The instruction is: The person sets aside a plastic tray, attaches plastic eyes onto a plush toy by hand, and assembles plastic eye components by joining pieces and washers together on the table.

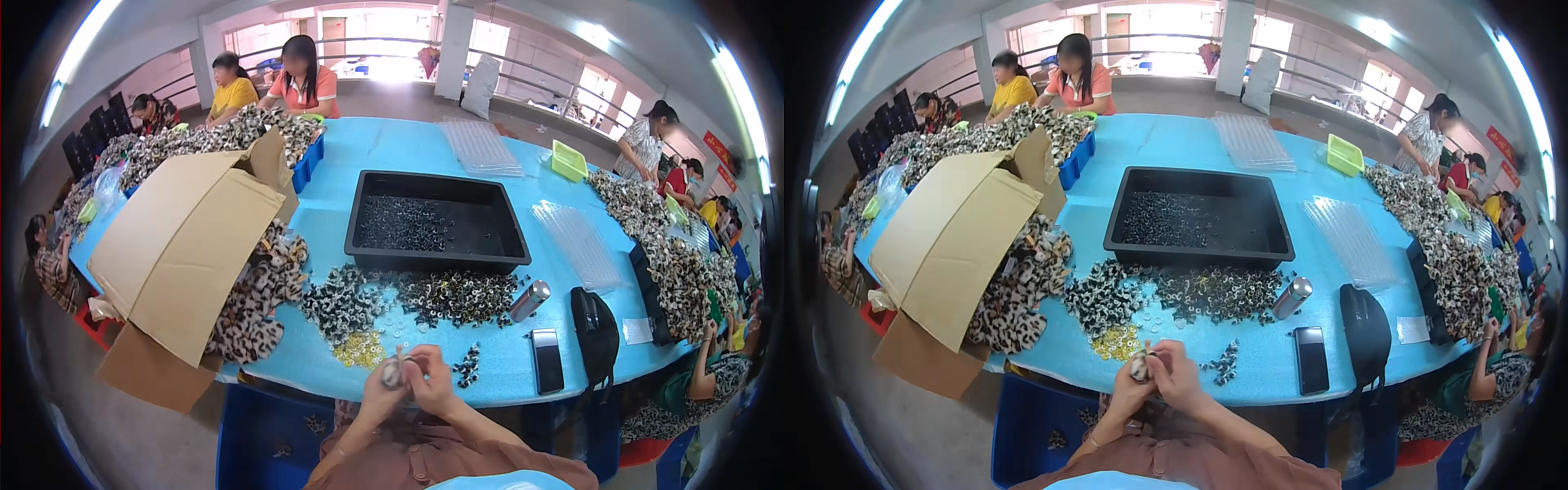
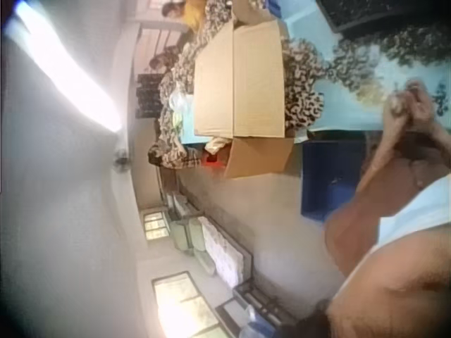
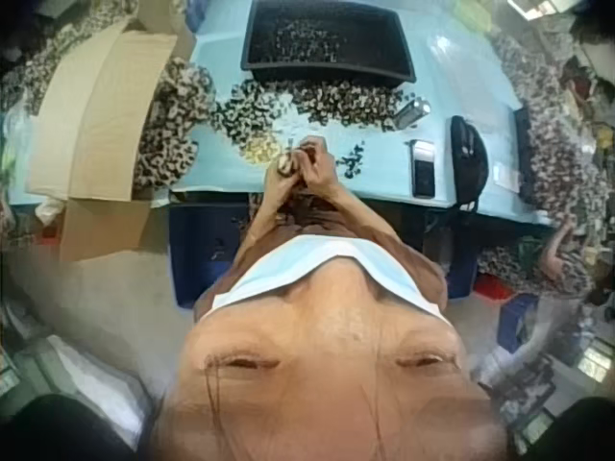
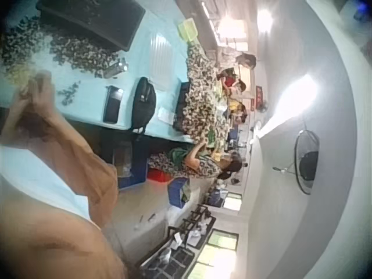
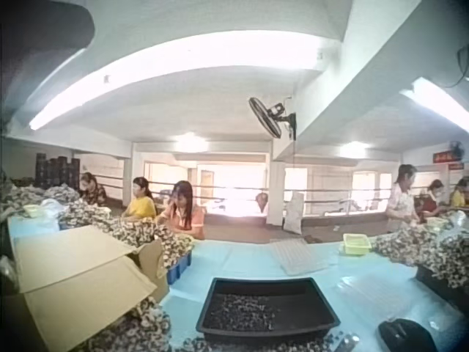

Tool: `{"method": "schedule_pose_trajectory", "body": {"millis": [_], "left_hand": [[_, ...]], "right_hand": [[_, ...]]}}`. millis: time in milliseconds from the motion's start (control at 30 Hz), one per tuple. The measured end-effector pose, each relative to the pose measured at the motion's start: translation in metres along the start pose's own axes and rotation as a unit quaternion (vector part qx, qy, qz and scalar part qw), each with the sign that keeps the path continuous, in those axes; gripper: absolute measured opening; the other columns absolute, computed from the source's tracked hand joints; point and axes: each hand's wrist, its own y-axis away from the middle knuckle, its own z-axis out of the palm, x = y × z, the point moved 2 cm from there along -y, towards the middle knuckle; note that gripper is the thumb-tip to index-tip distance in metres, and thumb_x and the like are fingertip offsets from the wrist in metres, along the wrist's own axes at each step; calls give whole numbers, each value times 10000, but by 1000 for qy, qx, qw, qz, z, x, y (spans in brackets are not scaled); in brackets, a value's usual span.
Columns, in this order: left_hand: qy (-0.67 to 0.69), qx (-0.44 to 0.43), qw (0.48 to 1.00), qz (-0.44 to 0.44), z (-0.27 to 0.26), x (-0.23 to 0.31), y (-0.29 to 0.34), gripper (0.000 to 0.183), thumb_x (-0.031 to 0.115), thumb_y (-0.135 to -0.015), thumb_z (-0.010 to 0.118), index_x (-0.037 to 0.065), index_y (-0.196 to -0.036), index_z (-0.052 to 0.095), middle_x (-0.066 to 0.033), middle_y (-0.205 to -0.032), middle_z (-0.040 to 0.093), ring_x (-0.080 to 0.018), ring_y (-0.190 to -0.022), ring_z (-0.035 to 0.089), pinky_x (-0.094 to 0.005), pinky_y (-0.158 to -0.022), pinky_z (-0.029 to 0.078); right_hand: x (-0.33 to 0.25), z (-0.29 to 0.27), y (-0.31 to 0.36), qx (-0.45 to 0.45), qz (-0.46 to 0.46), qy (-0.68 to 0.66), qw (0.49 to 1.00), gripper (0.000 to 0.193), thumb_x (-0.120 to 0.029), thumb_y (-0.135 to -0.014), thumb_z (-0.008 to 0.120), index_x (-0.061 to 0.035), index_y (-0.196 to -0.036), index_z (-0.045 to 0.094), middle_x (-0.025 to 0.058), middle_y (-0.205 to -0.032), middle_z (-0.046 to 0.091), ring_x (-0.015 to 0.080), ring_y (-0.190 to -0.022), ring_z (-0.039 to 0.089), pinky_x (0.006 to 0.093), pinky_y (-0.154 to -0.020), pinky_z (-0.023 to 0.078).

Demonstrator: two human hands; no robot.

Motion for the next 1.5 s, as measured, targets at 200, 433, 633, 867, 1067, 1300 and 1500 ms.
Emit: {"method": "schedule_pose_trajectory", "body": {"millis": [200,433,633,867,1067,1300,1500], "left_hand": [[149,22,983,-101,10,8,4,385,15,-827,693,-2,-1186,555,-51,-1081,647,-119,-967,621,-258,-838,509],[247,-5,941,-231,13,27,-11,146,149,-882,639,25,-955,616,-47,-849,668,-114,-707,635,-260,-599,512],[251,-10,944,-216,13,17,8,326,172,-878,680,-36,-1116,596,-63,-988,669,-117,-859,640,-272,-751,526],[247,27,945,-211,21,16,29,314,95,-858,679,-40,-1128,592,-74,-998,669,-125,-864,645,-279,-762,533],[209,89,960,-167,13,19,30,304,96,-859,681,-40,-1119,601,-70,-989,678,-104,-863,638,-253,-747,521],[128,97,980,-113,12,23,24,245,73,-850,693,-23,-1041,573,-38,-948,667,-45,-830,575,-209,-712,484],[96,84,986,-108,11,24,23,246,80,-845,701,-17,-1030,570,-20,-913,654,-28,-797,553,-194,-672,470]], "right_hand": [[10,-9,-28,-35,36,80,996,184,-126,-936,556,-40,-1075,471,76,-799,581,137,-692,573,267,-571,440],[1,-12,-52,-50,120,-20,991,161,-138,-963,544,-69,-1094,478,-39,-685,486,2,-567,423,172,-497,314],[15,-9,-43,-48,207,-94,973,226,-235,-954,586,-57,-1052,487,-33,-571,502,17,-510,396,200,-468,284],[15,-16,-28,-31,68,-56,996,174,-109,-880,652,-48,-1010,554,8,-640,559,71,-597,502,220,-551,389],[-10,-54,8,-135,-10,-56,989,218,73,-689,742,1,-879,662,107,-869,678,188,-765,632,287,-675,496],[-2,-46,9,-181,-67,-35,980,239,7,-685,782,-26,-902,687,84,-872,691,165,-704,630,264,-610,497],[-2,-47,8,-150,-46,-28,987,221,0,-685,785,-30,-888,700,79,-853,678,162,-713,620,261,-594,493]]}}
